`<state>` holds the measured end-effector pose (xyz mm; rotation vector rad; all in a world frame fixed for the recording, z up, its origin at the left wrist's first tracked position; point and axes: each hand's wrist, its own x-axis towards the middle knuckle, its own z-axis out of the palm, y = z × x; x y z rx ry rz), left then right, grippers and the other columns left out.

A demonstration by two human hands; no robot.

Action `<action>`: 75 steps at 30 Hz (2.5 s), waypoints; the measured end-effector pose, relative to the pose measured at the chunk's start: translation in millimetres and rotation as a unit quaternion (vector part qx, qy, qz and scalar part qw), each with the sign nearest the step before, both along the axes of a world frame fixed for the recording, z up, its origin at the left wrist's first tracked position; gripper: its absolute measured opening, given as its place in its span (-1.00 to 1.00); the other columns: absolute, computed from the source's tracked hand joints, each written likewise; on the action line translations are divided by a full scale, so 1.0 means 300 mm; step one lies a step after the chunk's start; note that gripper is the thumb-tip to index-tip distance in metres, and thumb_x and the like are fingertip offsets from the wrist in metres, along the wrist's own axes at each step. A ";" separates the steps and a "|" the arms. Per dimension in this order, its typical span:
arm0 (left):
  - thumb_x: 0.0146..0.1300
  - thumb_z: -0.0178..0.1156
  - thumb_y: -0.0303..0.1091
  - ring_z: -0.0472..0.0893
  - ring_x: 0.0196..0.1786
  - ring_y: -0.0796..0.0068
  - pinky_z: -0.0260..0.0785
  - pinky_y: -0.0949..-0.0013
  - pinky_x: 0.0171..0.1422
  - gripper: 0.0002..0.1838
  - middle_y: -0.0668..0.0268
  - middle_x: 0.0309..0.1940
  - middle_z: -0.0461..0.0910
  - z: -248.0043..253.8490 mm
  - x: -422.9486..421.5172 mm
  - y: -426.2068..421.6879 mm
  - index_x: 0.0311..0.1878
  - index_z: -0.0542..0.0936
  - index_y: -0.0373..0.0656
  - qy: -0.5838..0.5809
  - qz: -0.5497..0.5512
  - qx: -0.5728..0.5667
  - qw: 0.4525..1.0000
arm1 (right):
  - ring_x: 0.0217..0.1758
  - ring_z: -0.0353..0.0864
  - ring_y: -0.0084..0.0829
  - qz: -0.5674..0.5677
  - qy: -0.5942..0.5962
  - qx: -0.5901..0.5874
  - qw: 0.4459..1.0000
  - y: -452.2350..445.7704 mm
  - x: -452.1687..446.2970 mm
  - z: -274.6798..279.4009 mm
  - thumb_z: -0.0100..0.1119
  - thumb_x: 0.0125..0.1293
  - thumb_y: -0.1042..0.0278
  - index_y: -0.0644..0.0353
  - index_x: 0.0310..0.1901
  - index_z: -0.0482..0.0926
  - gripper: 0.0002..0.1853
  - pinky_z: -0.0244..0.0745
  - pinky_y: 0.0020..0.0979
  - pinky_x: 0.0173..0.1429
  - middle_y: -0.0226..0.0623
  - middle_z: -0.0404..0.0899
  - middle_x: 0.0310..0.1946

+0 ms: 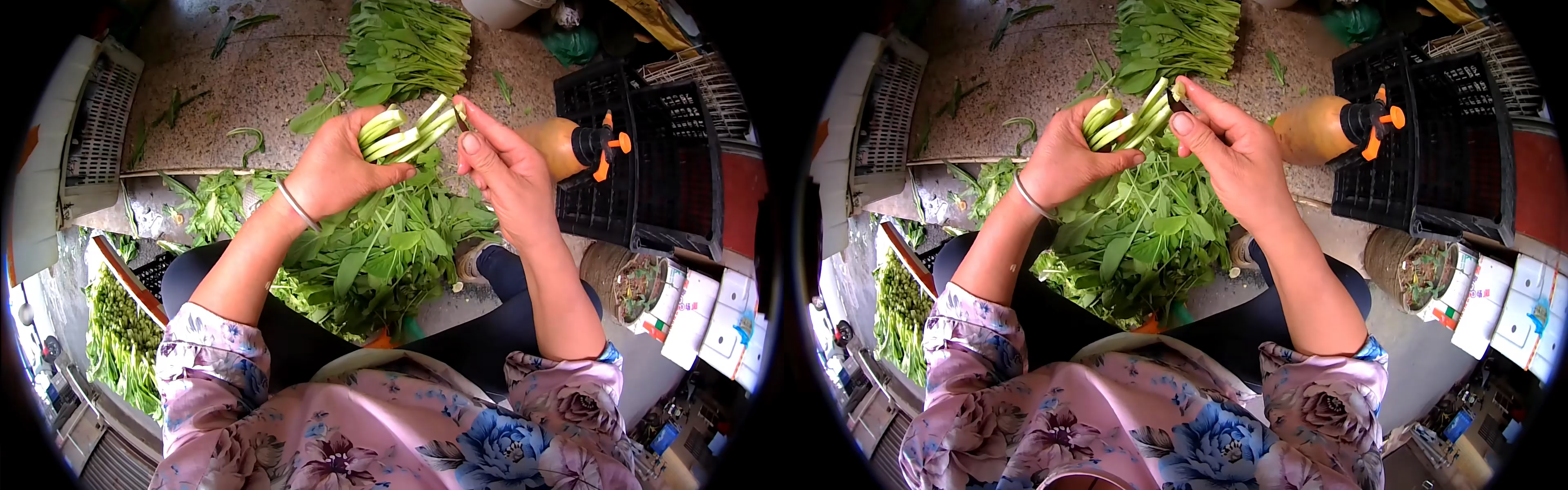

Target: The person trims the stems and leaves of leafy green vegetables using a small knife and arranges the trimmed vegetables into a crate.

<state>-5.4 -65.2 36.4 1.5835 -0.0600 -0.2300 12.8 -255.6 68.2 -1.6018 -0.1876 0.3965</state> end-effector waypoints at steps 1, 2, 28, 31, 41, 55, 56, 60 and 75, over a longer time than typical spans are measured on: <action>-0.11 0.35 -0.57 0.45 -0.35 0.73 0.38 0.59 -0.23 -0.69 0.47 -0.42 0.51 -0.002 0.002 0.004 -0.28 0.46 -0.24 -0.003 -0.011 0.016 1.000 | -0.48 0.25 -0.75 -0.004 0.005 0.014 1.000 0.002 0.001 -0.002 0.12 0.24 0.22 0.19 0.13 0.39 -0.55 0.19 -0.69 -0.39 -0.55 0.44 -0.46; -0.12 0.37 -0.57 0.46 -0.32 0.74 0.39 0.60 -0.22 -0.64 0.48 -0.38 0.50 -0.005 0.003 0.008 -0.23 0.45 -0.23 -0.006 -0.023 0.033 0.999 | -0.48 0.25 -0.75 -0.005 0.007 0.014 1.000 0.002 0.002 -0.004 0.12 0.24 0.22 0.19 0.13 0.39 -0.55 0.19 -0.69 -0.39 -0.55 0.44 -0.46; 0.02 0.30 -0.42 0.52 -0.24 0.53 0.37 0.46 -0.08 -0.62 0.35 -0.30 0.51 -0.004 -0.018 0.014 -0.10 0.40 -0.20 0.136 -0.142 -0.249 0.948 | -0.58 0.16 -0.80 0.079 0.133 0.134 0.979 -0.070 0.002 0.017 0.06 0.28 0.18 0.20 0.12 0.41 -0.58 0.03 -0.75 -0.58 -0.63 0.25 -0.60; 0.03 0.29 -0.43 0.54 -0.21 0.48 0.38 0.42 -0.06 -0.61 0.31 -0.28 0.52 -0.005 -0.018 0.020 -0.07 0.40 -0.20 0.144 -0.152 -0.275 0.938 | -0.58 0.16 -0.79 0.056 0.121 0.104 0.986 -0.070 0.002 0.027 0.08 0.27 0.19 0.21 0.06 0.46 -0.61 0.03 -0.75 -0.57 -0.63 0.30 -0.58; 0.10 0.26 -0.36 0.46 -0.23 0.67 0.33 0.57 -0.11 -0.70 0.45 -0.33 0.49 -0.025 -0.009 -0.010 -0.11 0.45 -0.16 0.098 -0.102 -0.191 0.971 | -0.36 0.41 -0.72 -0.063 -0.062 -0.047 0.995 0.001 -0.025 0.001 0.28 0.09 0.35 0.28 -0.35 0.50 -0.80 0.29 -0.68 -0.30 -0.45 0.50 -0.43; 0.09 0.28 -0.34 0.47 -0.24 0.67 0.34 0.56 -0.11 -0.70 0.45 -0.32 0.50 -0.030 -0.016 0.014 -0.13 0.46 -0.15 0.161 -0.071 -0.199 0.964 | -0.58 0.49 -0.64 -0.102 -0.267 -0.222 0.932 -0.019 0.034 -0.044 0.26 -0.04 0.35 0.25 -0.39 0.57 -0.81 0.42 -0.58 -0.43 -0.39 0.55 -0.59; 0.09 0.28 -0.35 0.48 -0.23 0.66 0.34 0.56 -0.09 -0.70 0.45 -0.31 0.51 -0.036 -0.015 0.018 -0.12 0.46 -0.16 0.165 -0.074 -0.205 0.962 | -0.61 0.50 -0.59 -0.116 -0.313 -0.257 0.907 -0.028 0.043 -0.044 0.26 -0.06 0.32 0.23 -0.41 0.57 -0.81 0.41 -0.55 -0.46 -0.36 0.54 -0.61; 0.09 0.27 -0.34 0.47 -0.23 0.65 0.33 0.56 -0.08 -0.66 0.45 -0.30 0.50 -0.045 -0.015 0.041 -0.08 0.44 -0.16 0.150 -0.078 -0.182 0.969 | -0.67 0.46 -0.45 -0.181 -0.356 -0.354 0.846 -0.068 0.082 -0.044 0.23 -0.05 0.22 0.24 -0.48 0.53 -0.77 0.36 -0.43 -0.55 -0.31 0.49 -0.68; 0.18 0.18 -0.32 0.51 -0.22 0.60 0.42 0.50 -0.12 -0.71 0.40 -0.26 0.50 -0.041 -0.013 0.020 -0.06 0.41 -0.14 0.148 -0.014 -0.249 0.957 | -0.56 0.31 -0.79 0.016 0.091 0.011 0.996 0.036 -0.016 -0.046 0.28 0.05 0.36 0.21 -0.42 0.47 -0.82 0.20 -0.72 -0.52 -0.56 0.40 -0.58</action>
